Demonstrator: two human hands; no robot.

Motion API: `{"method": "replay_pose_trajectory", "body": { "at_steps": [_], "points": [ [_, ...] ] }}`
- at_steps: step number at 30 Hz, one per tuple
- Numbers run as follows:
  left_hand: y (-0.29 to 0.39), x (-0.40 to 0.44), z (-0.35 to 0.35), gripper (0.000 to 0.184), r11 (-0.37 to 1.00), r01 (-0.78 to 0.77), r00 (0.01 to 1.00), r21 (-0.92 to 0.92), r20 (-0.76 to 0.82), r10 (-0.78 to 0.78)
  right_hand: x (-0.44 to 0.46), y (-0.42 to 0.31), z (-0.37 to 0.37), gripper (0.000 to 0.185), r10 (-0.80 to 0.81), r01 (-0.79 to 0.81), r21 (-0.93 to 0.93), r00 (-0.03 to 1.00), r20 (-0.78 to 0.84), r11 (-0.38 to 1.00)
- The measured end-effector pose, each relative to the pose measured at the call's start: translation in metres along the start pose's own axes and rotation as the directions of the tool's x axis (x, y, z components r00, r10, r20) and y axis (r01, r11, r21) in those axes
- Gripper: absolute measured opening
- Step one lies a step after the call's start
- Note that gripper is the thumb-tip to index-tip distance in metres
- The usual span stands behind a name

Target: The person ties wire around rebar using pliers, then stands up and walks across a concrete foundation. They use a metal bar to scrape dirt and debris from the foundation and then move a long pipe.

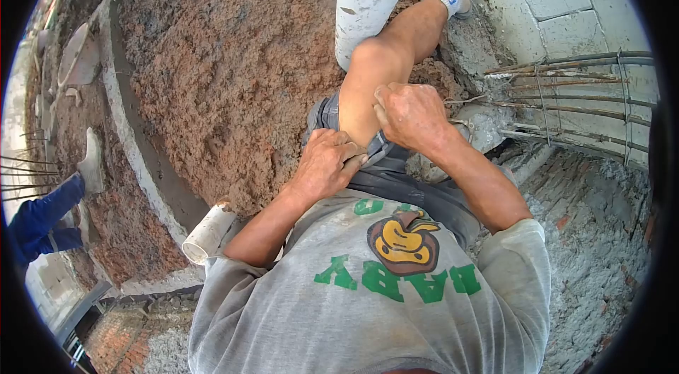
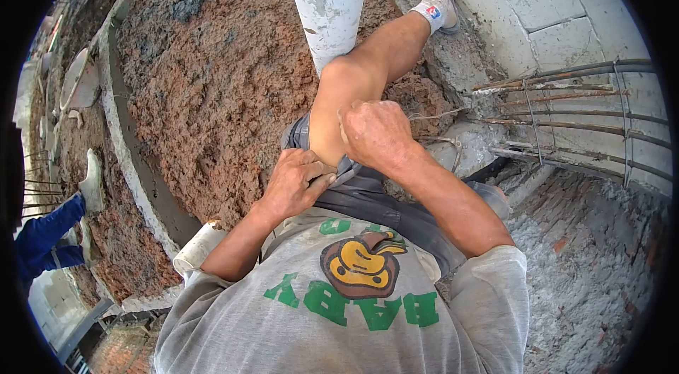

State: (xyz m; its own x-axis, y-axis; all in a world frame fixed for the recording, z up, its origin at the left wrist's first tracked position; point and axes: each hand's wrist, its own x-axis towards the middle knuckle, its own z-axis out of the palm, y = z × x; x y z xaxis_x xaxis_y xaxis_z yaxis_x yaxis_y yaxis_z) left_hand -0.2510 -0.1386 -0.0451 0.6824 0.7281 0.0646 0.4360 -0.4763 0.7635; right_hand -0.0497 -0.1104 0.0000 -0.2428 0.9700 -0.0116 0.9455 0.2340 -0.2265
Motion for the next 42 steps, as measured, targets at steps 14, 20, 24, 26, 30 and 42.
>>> {"method": "replay_pose_trajectory", "body": {
  "at_steps": [14, 20, 24, 26, 30, 42],
  "points": [
    [0.013, 0.002, -0.009, 0.022, 0.974, 0.157, 0.979, 0.161, 0.106, -0.175, 0.01, 0.025, -0.033, 0.017, 0.144, -0.142, 0.021, 0.978, -0.148, 0.99],
    [0.017, 0.013, -0.002, 0.016, 0.958, 0.106, 0.972, 0.266, 0.175, -0.156, -0.004, 0.032, -0.025, 0.019, 0.221, -0.206, 0.133, 0.969, -0.109, 0.97],
    [0.013, 0.024, 0.011, 0.015, 0.964, 0.127, 0.992, 0.235, -0.039, -0.121, -0.014, 0.034, -0.014, 0.02, 0.231, -0.213, 0.193, 0.97, -0.076, 0.958],
    [0.011, 0.032, 0.014, 0.016, 0.959, 0.098, 0.989, 0.265, -0.136, -0.064, -0.014, 0.035, -0.013, 0.02, 0.27, -0.248, 0.233, 0.96, -0.07, 0.94],
    [0.006, 0.046, 0.011, 0.014, 0.969, 0.085, 0.979, 0.23, -0.199, -0.039, -0.021, 0.039, -0.018, 0.021, 0.294, -0.261, 0.265, 0.951, -0.094, 0.928],
    [-0.002, 0.054, -0.048, 0.035, 0.92, -0.009, 0.989, 0.391, 0.136, -0.049, -0.026, 0.039, -0.026, 0.018, 0.378, -0.29, 0.434, 0.917, -0.13, 0.853]
  ]
}}
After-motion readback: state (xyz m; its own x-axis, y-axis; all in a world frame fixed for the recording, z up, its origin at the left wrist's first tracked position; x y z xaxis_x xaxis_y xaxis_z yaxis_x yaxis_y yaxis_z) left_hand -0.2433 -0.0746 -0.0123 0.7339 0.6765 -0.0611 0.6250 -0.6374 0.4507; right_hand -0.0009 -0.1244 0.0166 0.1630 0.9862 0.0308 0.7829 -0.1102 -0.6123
